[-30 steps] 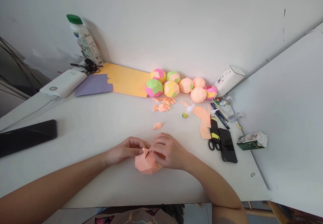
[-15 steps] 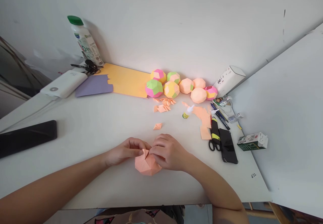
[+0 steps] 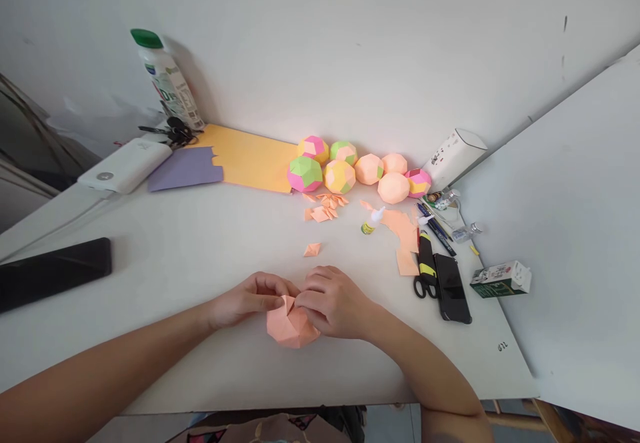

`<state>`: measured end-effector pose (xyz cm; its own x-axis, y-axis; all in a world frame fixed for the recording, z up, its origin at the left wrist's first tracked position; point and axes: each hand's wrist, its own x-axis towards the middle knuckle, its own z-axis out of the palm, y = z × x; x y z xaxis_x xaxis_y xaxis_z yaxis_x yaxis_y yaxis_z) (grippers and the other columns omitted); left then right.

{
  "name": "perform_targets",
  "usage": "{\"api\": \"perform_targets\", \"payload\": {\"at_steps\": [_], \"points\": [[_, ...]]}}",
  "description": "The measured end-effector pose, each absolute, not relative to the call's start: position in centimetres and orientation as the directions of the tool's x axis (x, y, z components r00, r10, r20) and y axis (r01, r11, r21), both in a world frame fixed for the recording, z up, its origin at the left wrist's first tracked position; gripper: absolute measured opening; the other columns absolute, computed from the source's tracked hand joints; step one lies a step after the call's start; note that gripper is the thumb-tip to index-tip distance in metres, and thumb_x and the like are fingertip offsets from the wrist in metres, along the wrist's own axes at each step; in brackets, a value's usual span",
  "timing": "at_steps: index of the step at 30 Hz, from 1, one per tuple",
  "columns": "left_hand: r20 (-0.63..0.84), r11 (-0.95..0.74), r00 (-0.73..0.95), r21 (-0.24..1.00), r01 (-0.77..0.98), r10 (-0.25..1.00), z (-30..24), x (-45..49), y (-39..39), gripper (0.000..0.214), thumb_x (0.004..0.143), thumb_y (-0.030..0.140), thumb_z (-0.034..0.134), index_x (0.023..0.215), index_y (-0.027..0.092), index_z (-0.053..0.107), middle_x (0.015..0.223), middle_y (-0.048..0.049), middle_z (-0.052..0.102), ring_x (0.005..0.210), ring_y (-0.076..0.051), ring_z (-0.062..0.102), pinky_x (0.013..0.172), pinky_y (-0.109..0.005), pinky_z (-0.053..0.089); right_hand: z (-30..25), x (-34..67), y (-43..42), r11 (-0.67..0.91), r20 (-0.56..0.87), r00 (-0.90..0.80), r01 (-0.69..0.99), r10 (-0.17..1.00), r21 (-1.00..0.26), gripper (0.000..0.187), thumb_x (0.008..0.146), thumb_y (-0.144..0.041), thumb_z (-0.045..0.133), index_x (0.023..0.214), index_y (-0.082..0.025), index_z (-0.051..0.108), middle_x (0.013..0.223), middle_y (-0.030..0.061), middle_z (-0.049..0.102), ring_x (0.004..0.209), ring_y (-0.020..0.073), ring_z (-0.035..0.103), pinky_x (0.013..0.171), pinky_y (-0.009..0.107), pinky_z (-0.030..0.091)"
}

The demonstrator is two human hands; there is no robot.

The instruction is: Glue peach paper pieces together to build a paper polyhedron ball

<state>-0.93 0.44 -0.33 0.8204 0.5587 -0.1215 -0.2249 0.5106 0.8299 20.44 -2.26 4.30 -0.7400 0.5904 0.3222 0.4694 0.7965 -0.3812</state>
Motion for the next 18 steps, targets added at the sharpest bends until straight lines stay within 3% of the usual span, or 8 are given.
{"api": "perform_targets", "payload": {"at_steps": [11, 18], "points": [[-0.096, 0.486, 0.82, 0.842, -0.236, 0.564, -0.32, -0.81, 0.47, 0.009, 0.078, 0.023, 0.067, 0.074, 0.015, 0.07, 0.093, -0.006, 0.07, 0.085, -0.017, 0.061, 0.078, -0.028, 0.045, 4.38, 20.46, -2.04, 0.815, 0.374, -0.739, 0.415, 0.561, -0.404, 0.019, 0.081, -0.004, 0.047, 0.078, -0.019, 0.059, 0.078, 0.005, 0.063, 0.08, 0.0174, 0.058, 0.073, 0.034, 0.051], [-0.097, 0.418, 0.849, 0.895, -0.154, 0.519, -0.2, -0.9, 0.34, 0.019, 0.082, 0.032, 0.064, 0.08, 0.014, 0.069, 0.086, -0.0045, 0.064, 0.079, -0.015, 0.057, 0.074, -0.026, 0.043, 4.44, 20.42, -2.25, 0.82, 0.343, -0.765, 0.401, 0.545, -0.408, 0.018, 0.08, -0.004, 0.046, 0.078, -0.019, 0.056, 0.08, 0.0051, 0.063, 0.084, 0.017, 0.058, 0.077, 0.034, 0.051]]}}
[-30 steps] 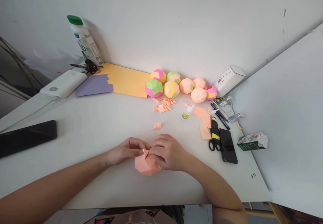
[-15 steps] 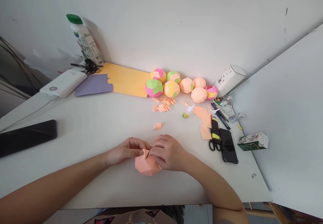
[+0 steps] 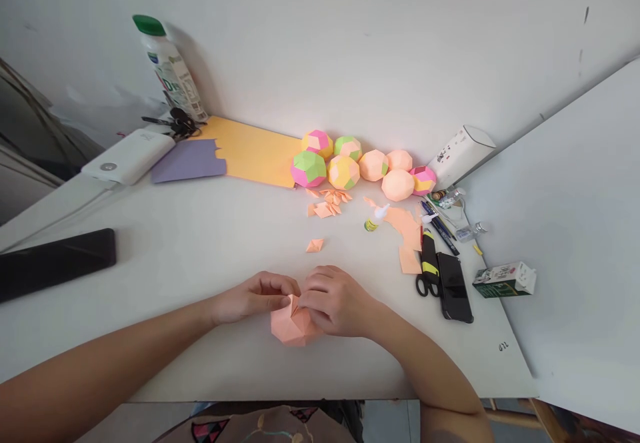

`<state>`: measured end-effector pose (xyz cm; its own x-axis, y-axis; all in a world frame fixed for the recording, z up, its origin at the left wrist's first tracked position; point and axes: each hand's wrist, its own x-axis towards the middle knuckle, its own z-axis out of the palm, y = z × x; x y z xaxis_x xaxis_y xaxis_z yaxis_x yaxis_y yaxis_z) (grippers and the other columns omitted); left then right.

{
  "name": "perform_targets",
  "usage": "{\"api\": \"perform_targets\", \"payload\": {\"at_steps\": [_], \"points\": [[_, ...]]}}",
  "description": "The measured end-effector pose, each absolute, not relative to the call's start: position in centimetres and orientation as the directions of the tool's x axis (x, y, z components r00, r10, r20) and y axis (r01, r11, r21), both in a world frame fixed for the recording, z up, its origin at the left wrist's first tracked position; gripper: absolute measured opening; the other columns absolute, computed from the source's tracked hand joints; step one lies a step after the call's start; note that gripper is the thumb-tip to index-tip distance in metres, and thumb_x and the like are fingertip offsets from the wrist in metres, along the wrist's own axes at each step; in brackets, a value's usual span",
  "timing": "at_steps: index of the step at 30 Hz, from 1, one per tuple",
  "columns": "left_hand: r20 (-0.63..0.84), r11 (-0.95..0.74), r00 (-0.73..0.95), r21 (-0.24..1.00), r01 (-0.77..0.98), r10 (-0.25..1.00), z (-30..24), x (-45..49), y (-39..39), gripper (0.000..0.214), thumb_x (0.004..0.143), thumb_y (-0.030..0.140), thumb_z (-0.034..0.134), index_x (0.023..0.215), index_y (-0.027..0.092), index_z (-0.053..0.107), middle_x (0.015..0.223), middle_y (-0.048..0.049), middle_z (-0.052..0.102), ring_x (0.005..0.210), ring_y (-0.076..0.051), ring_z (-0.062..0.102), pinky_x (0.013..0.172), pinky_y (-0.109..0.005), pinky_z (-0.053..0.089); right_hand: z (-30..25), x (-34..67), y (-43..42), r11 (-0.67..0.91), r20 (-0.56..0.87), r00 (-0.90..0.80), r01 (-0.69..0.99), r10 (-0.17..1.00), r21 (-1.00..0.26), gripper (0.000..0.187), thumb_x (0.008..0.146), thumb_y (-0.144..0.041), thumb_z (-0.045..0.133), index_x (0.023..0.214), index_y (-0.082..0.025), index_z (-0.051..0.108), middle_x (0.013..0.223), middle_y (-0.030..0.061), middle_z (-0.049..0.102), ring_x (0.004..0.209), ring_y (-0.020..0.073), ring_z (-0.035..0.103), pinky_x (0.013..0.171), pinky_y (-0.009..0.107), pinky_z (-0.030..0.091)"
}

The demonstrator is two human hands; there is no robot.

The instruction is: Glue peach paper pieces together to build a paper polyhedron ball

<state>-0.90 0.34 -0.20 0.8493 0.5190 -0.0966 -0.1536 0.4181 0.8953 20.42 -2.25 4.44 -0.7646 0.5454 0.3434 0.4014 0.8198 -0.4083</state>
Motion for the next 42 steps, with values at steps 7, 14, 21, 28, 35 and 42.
{"api": "perform_targets", "payload": {"at_steps": [7, 14, 21, 28, 35, 42], "points": [[-0.124, 0.383, 0.868, 0.92, -0.08, 0.48, -0.23, -1.03, 0.28, 0.024, 0.084, 0.037, 0.061, 0.081, 0.014, 0.066, 0.08, -0.0013, 0.058, 0.074, -0.012, 0.051, 0.07, -0.025, 0.04, 4.47, 20.5, -2.27, 0.842, 0.356, -0.783, 0.369, 0.51, -0.394, 0.019, 0.079, -0.002, 0.046, 0.079, -0.019, 0.057, 0.08, 0.0058, 0.062, 0.085, 0.017, 0.057, 0.079, 0.034, 0.051], [-0.105, 0.279, 0.885, 0.96, -0.03, 0.454, -0.07, -0.85, -0.04, 0.026, 0.085, 0.04, 0.06, 0.078, 0.015, 0.064, 0.077, 0.001, 0.055, 0.072, -0.011, 0.047, 0.068, -0.023, 0.037, 4.73, 20.36, -2.24, 0.851, 0.347, -0.808, 0.324, 0.476, -0.414, 0.023, 0.076, 0.001, 0.044, 0.077, -0.018, 0.056, 0.079, 0.0056, 0.061, 0.086, 0.0168, 0.057, 0.083, 0.034, 0.05], [-0.076, 0.275, 0.889, 0.96, -0.058, 0.451, 0.08, -0.79, -0.07, 0.026, 0.085, 0.041, 0.06, 0.083, 0.016, 0.066, 0.083, -0.0009, 0.059, 0.078, -0.013, 0.051, 0.073, -0.024, 0.04, 4.71, 20.27, -2.0, 0.737, 0.369, -0.744, 0.24, 0.558, -0.632, 0.021, 0.073, 0.001, 0.047, 0.076, -0.018, 0.056, 0.077, 0.006, 0.06, 0.082, 0.017, 0.058, 0.072, 0.031, 0.052], [-0.044, 0.327, 0.887, 0.937, -0.122, 0.459, -0.16, -0.94, -0.12, 0.022, 0.085, 0.037, 0.061, 0.082, 0.016, 0.068, 0.082, -0.0011, 0.058, 0.078, -0.013, 0.051, 0.074, -0.025, 0.04, 4.7, 20.53, -2.0, 0.625, 0.298, -0.718, 0.241, 0.629, -0.742, 0.02, 0.077, -0.003, 0.051, 0.086, -0.018, 0.062, 0.084, 0.008, 0.063, 0.085, 0.0175, 0.058, 0.074, 0.033, 0.053], [-0.049, 0.356, 0.841, 0.918, -0.175, 0.539, -0.71, -0.95, -0.04, 0.018, 0.081, 0.032, 0.065, 0.079, 0.016, 0.071, 0.085, -0.0032, 0.059, 0.08, -0.015, 0.055, 0.074, -0.027, 0.042, 5.0, 20.56, -2.04, 0.656, 0.3, -0.711, 0.295, 0.636, -0.695, 0.022, 0.074, -0.001, 0.05, 0.083, -0.018, 0.061, 0.08, 0.007, 0.063, 0.083, 0.0184, 0.057, 0.073, 0.034, 0.052], [-0.046, 0.321, 0.825, 0.932, -0.167, 0.564, -0.77, -0.94, -0.16, 0.012, 0.078, 0.026, 0.066, 0.074, 0.015, 0.07, 0.085, -0.0034, 0.061, 0.078, -0.014, 0.055, 0.072, -0.026, 0.043, 4.93, 20.33, -2.32, 0.736, 0.299, -0.753, 0.34, 0.586, -0.585, 0.023, 0.074, -0.002, 0.047, 0.083, -0.018, 0.061, 0.08, 0.0068, 0.061, 0.082, 0.0182, 0.057, 0.073, 0.034, 0.051]]}}
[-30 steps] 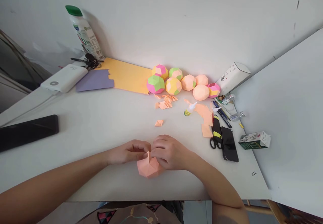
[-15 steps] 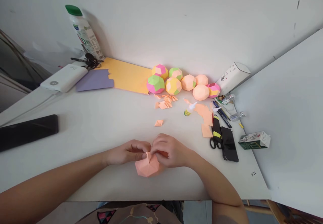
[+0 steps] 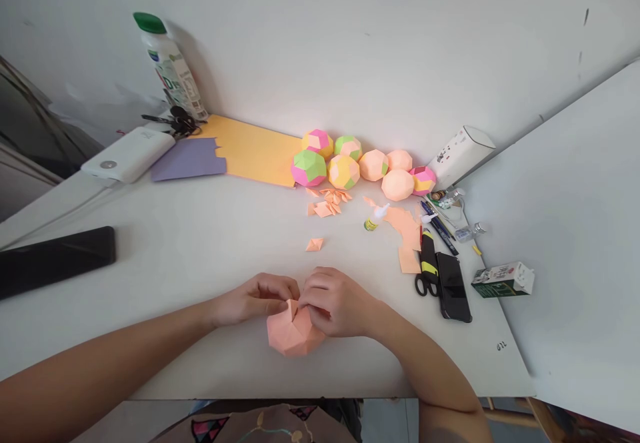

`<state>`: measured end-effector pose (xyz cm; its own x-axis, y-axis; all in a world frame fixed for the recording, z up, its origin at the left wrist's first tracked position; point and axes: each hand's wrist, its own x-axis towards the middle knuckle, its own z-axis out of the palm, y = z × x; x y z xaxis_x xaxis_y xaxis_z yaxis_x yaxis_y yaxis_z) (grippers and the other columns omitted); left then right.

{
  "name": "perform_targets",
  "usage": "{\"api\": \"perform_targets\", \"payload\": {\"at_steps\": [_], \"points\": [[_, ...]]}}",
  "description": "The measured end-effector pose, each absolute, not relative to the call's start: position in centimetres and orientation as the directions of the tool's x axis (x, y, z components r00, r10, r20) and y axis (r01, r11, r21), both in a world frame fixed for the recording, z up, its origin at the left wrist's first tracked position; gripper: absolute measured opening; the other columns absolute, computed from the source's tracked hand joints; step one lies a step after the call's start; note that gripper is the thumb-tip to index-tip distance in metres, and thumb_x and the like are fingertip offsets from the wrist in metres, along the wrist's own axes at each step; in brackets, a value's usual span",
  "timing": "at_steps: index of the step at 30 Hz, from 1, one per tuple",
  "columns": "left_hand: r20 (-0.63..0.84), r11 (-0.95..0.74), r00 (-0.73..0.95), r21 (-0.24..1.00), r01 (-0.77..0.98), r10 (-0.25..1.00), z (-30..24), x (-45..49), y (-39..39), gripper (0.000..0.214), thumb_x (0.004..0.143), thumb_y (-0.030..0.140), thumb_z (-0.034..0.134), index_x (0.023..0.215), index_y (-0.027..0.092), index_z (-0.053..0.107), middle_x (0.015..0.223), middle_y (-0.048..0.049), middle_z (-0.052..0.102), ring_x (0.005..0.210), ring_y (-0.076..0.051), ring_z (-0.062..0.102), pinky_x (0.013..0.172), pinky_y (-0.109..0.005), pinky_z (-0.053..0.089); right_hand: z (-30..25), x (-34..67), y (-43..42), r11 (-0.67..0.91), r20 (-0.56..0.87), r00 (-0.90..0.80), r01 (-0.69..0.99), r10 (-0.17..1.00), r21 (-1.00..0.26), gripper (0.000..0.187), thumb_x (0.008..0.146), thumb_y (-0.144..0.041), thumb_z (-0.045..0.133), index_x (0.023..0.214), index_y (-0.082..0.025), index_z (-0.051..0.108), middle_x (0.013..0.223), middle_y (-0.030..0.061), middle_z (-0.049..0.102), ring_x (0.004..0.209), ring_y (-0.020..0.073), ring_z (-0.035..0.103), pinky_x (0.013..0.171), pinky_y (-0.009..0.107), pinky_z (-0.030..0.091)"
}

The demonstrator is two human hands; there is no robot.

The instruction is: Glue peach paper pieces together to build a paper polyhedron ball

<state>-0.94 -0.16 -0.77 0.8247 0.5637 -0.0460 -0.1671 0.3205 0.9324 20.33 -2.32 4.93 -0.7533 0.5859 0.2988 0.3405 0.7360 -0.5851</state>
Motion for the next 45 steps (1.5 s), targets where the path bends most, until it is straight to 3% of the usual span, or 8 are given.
{"api": "perform_targets", "payload": {"at_steps": [11, 20, 34, 39, 42, 45], "points": [[-0.044, 0.319, 0.839, 0.935, -0.157, 0.542, -0.9, -0.9, 0.0, 0.014, 0.08, 0.028, 0.065, 0.076, 0.015, 0.069, 0.085, -0.004, 0.062, 0.079, -0.015, 0.055, 0.074, -0.027, 0.044, 4.7, 20.4, -2.4, 0.763, 0.232, -0.794, 0.39, 0.562, -0.516, 0.019, 0.073, -0.003, 0.045, 0.077, -0.019, 0.053, 0.077, 0.0061, 0.058, 0.082, 0.0191, 0.055, 0.072, 0.035, 0.05], [-0.025, 0.274, 0.891, 0.955, -0.112, 0.452, -0.4, -0.9, -0.1, 0.022, 0.085, 0.037, 0.061, 0.085, 0.016, 0.068, 0.092, -0.0041, 0.06, 0.088, -0.016, 0.055, 0.083, -0.028, 0.043, 4.7, 20.5, -2.3, 0.77, 0.294, -0.807, 0.281, 0.513, -0.572, 0.022, 0.073, 0.0, 0.044, 0.079, -0.019, 0.054, 0.08, 0.0068, 0.057, 0.084, 0.0182, 0.056, 0.071, 0.033, 0.052], [-0.066, 0.182, 0.895, 0.983, -0.017, 0.44, -0.7, -0.7, -0.5, 0.03, 0.086, 0.046, 0.056, 0.091, 0.017, 0.066, 0.093, -0.0037, 0.058, 0.09, -0.017, 0.054, 0.084, -0.03, 0.044, 4.3, 20.3, -2.4, 0.759, 0.301, -0.815, 0.237, 0.495, -0.606, 0.019, 0.075, -0.001, 0.046, 0.078, -0.019, 0.053, 0.079, 0.0074, 0.056, 0.084, 0.0177, 0.055, 0.072, 0.032, 0.053], [-0.057, 0.27, 0.87, 0.959, -0.089, 0.49, -0.5, -0.6, -0.8, 0.03, 0.085, 0.045, 0.058, 0.09, 0.017, 0.068, 0.093, -0.0044, 0.06, 0.09, -0.018, 0.055, 0.087, -0.033, 0.043, 4.8, 20.4, -2.0, 0.596, 0.256, -0.736, 0.242, 0.627, -0.765, 0.012, 0.084, -0.014, 0.049, 0.093, -0.017, 0.057, 0.086, 0.0085, 0.059, 0.086, 0.018, 0.056, 0.075, 0.034, 0.051], [-0.065, 0.331, 0.867, 0.936, -0.119, 0.495, -0.3, -0.6, -0.8, 0.027, 0.086, 0.042, 0.058, 0.088, 0.017, 0.069, 0.092, -0.0042, 0.06, 0.089, -0.018, 0.054, 0.085, -0.033, 0.044, 5.1, 21.1, -1.6, 0.361, 0.104, -0.675, 0.252, 0.731, -0.898, 0.032, 0.088, -0.03, 0.051, 0.117, -0.017, 0.051, 0.105, 0.0112, 0.059, 0.098, 0.0194, 0.056, 0.088, 0.04, 0.047], [-0.036, 0.33, 0.857, 0.93, -0.159, 0.514, -0.3, -0.7, -0.7, 0.024, 0.087, 0.038, 0.058, 0.084, 0.017, 0.069, 0.088, -0.0032, 0.06, 0.084, -0.015, 0.054, 0.08, -0.029, 0.043, 4.8, 22.1, -1.0, 0.113, -0.092, -0.655, 0.263, 0.75, -0.958, 0.046, 0.087, -0.037, 0.056, 0.128, -0.018, 0.043, 0.12, 0.0118, 0.054, 0.113, 0.0201, 0.052, 0.1, 0.044, 0.038]]}}
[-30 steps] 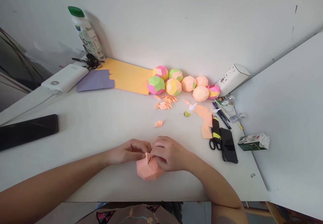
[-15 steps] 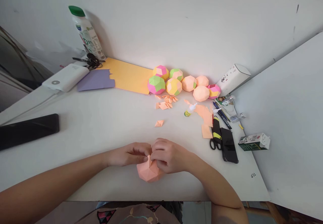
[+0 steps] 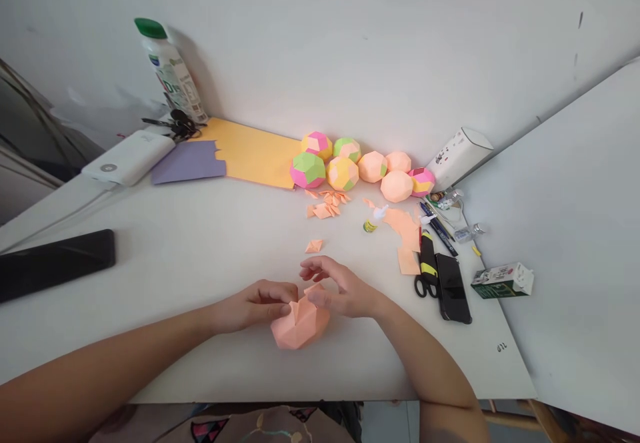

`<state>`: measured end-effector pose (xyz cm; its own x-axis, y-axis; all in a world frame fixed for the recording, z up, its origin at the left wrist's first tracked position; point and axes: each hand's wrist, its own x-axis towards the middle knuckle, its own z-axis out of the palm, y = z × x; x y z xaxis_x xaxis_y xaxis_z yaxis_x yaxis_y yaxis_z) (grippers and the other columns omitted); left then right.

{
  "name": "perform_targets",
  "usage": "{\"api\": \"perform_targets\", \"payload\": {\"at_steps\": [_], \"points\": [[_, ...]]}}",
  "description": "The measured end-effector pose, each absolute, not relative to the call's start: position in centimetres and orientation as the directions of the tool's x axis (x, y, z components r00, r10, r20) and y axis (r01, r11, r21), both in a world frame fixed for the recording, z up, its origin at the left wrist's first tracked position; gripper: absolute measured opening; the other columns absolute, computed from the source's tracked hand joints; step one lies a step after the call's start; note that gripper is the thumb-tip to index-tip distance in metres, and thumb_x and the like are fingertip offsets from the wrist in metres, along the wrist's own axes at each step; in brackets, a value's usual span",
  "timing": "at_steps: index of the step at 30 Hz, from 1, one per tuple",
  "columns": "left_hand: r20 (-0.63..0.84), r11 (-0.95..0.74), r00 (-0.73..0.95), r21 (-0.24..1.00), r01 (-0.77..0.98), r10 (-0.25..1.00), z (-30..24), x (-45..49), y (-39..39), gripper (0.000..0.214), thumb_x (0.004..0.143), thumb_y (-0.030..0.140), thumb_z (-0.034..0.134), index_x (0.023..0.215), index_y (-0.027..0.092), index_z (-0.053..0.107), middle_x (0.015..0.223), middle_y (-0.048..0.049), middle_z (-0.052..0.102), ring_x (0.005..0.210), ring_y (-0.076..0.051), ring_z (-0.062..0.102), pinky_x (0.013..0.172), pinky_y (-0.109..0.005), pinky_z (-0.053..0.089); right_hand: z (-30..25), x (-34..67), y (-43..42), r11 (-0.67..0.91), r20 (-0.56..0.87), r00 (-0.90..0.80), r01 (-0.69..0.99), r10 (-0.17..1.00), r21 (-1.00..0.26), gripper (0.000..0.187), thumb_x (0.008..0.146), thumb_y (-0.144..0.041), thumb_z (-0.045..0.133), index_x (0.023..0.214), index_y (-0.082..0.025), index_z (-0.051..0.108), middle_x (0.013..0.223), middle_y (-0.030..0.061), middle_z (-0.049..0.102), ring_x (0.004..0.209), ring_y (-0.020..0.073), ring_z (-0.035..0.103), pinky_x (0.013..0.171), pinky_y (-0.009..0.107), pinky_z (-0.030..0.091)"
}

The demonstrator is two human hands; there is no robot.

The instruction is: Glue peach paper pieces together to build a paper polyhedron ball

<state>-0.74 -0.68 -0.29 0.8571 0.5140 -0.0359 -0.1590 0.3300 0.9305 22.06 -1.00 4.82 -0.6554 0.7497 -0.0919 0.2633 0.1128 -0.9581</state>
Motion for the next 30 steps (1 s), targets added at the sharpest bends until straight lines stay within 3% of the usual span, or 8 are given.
{"api": "perform_targets", "payload": {"at_steps": [3, 6, 9, 16, 30], "points": [[-0.029, 0.327, 0.847, 0.929, -0.173, 0.531, -0.2, -0.8, -0.6, 0.023, 0.086, 0.037, 0.059, 0.084, 0.017, 0.069, 0.085, -0.0032, 0.06, 0.081, -0.015, 0.053, 0.076, -0.028, 0.043, 4.0, 22.6, -0.6, -0.104, -0.263, -0.647, 0.274, 0.716, -0.956, 0.055, 0.08, -0.036, 0.067, 0.127, -0.021, 0.043, 0.118, 0.0092, 0.055, 0.114, 0.0196, 0.052, 0.101, 0.043, 0.037], [-0.057, 0.338, 0.835, 0.928, -0.158, 0.548, -0.1, -0.7, -0.5, 0.026, 0.084, 0.04, 0.061, 0.082, 0.016, 0.069, 0.081, -0.0028, 0.058, 0.078, -0.015, 0.052, 0.072, -0.027, 0.043, 3.4, 22.4, -0.5, -0.338, -0.374, -0.634, 0.183, 0.677, -0.923, 0.06, 0.073, -0.032, 0.074, 0.124, -0.023, 0.044, 0.107, 0.0051, 0.058, 0.103, 0.0176, 0.058, 0.089, 0.036, 0.044], [-0.093, 0.349, 0.825, 0.928, -0.131, 0.557, -0.1, -0.7, -0.6, 0.028, 0.082, 0.042, 0.062, 0.079, 0.015, 0.068, 0.077, -0.0011, 0.054, 0.073, -0.013, 0.05, 0.068, -0.026, 0.041, 3.2, 21.7, -0.7, -0.471, -0.439, -0.61, 0.12, 0.66, -0.874, 0.061, 0.068, -0.027, 0.077, 0.121, -0.023, 0.047, 0.098, 0.0026, 0.061, 0.089, 0.0151, 0.062, 0.077, 0.03, 0.048], [-0.087, 0.306, 0.825, 0.946, -0.107, 0.558, -0.4, -0.6, -0.7, 0.03, 0.084, 0.041, 0.059, 0.07, 0.014, 0.061, 0.073, -0.0003, 0.051, 0.071, -0.013, 0.046, 0.066, -0.025, 0.038, 3.4, 20.6, -1.4, -0.518, -0.473, -0.564, 0.093, 0.676, -0.85, 0.052, 0.066, -0.016, 0.073, 0.113, -0.021, 0.053, 0.085, -0.0013, 0.063, 0.071, 0.0103, 0.06, 0.065, 0.024, 0.044], [-0.131, 0.342, 0.842, 0.937, -0.067, 0.523, -0.8, -0.7, -0.8, 0.034, 0.085, 0.044, 0.057, 0.068, 0.014, 0.056, 0.071, 0.0012, 0.046, 0.066, -0.011, 0.041, 0.061, -0.024, 0.032, 2.7, 19.8, -1.7, -0.518, -0.462, -0.536, 0.053, 0.707, -0.854, 0.049, 0.061, -0.012, 0.068, 0.107, -0.02, 0.054, 0.074, -0.0045, 0.059, 0.063, 0.0093, 0.055, 0.06, 0.023, 0.041]]}}
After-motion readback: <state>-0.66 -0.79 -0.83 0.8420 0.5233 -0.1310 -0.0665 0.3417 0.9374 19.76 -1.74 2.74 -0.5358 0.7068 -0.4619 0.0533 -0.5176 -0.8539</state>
